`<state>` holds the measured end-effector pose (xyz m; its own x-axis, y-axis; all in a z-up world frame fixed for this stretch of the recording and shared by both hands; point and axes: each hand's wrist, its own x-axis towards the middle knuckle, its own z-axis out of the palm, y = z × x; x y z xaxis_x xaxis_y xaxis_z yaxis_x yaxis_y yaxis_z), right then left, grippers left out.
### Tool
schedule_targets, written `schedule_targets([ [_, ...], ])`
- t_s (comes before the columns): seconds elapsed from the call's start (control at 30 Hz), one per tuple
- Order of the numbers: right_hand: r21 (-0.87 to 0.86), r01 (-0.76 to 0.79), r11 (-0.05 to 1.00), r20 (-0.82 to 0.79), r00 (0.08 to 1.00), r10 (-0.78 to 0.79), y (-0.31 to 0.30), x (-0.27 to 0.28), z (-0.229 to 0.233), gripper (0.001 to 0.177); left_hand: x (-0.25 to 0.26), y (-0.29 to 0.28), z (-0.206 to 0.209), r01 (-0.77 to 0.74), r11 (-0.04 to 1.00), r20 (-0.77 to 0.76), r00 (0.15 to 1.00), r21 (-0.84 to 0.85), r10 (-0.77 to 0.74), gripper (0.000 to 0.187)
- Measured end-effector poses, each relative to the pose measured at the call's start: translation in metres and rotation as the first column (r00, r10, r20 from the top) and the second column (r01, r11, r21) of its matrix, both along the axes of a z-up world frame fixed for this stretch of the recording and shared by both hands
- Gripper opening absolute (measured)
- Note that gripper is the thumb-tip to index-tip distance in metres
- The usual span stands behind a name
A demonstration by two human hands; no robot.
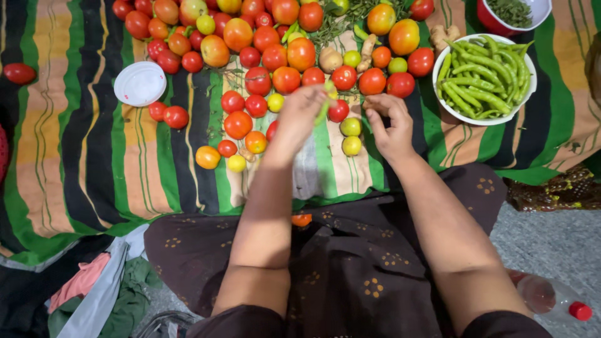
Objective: The person sits on the floor and sorts a large pile of tomatoes, lemons, and ginger by hand. They pick up individual items, inspect them, and place them into separate piles or bowls, including a bowl of green chilies.
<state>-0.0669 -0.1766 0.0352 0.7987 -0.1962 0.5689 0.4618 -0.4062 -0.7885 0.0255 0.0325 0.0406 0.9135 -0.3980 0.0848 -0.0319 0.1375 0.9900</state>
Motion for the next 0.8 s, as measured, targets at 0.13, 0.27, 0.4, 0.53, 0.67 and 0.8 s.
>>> schedule_targets([
  [0.13, -0.098, -0.045, 0.994, -0.001, 0.999, 0.045, -0.004, -0.001, -0.002, 0.038, -0.007, -0.036, -0.027, 0.233, 0.972, -0.052, 0.971, -0.034, -0.234, 0.028],
  [0.27, -0.189, -0.032, 0.981, 0.046, 0.998, 0.041, -0.016, 0.002, -0.003, 0.026, -0.006, -0.051, -0.008, 0.304, 0.949, -0.096, 0.950, 0.083, -0.296, 0.030],
  [0.4, -0.125, 0.023, 0.992, 0.046, 0.999, -0.018, -0.029, 0.010, -0.014, 0.016, 0.000, -0.056, 0.010, 0.137, 0.963, 0.024, 0.989, 0.232, -0.146, 0.045],
  [0.53, 0.184, 0.105, 0.977, -0.027, 0.994, -0.101, -0.041, 0.019, -0.030, 0.011, 0.006, -0.052, 0.005, -0.309, 0.930, 0.458, 0.868, 0.200, 0.190, 0.028],
  [0.67, 0.415, 0.120, 0.902, 0.026, 0.989, -0.143, -0.060, 0.026, -0.034, 0.012, 0.005, -0.043, -0.001, -0.738, 0.563, 0.860, 0.503, 0.373, 0.090, 0.021],
  [0.8, 0.504, 0.231, 0.832, 0.022, 0.960, -0.280, -0.086, 0.021, -0.006, 0.011, 0.000, -0.044, -0.011, -0.777, 0.540, 0.928, 0.372, 0.323, -0.019, 0.017],
])
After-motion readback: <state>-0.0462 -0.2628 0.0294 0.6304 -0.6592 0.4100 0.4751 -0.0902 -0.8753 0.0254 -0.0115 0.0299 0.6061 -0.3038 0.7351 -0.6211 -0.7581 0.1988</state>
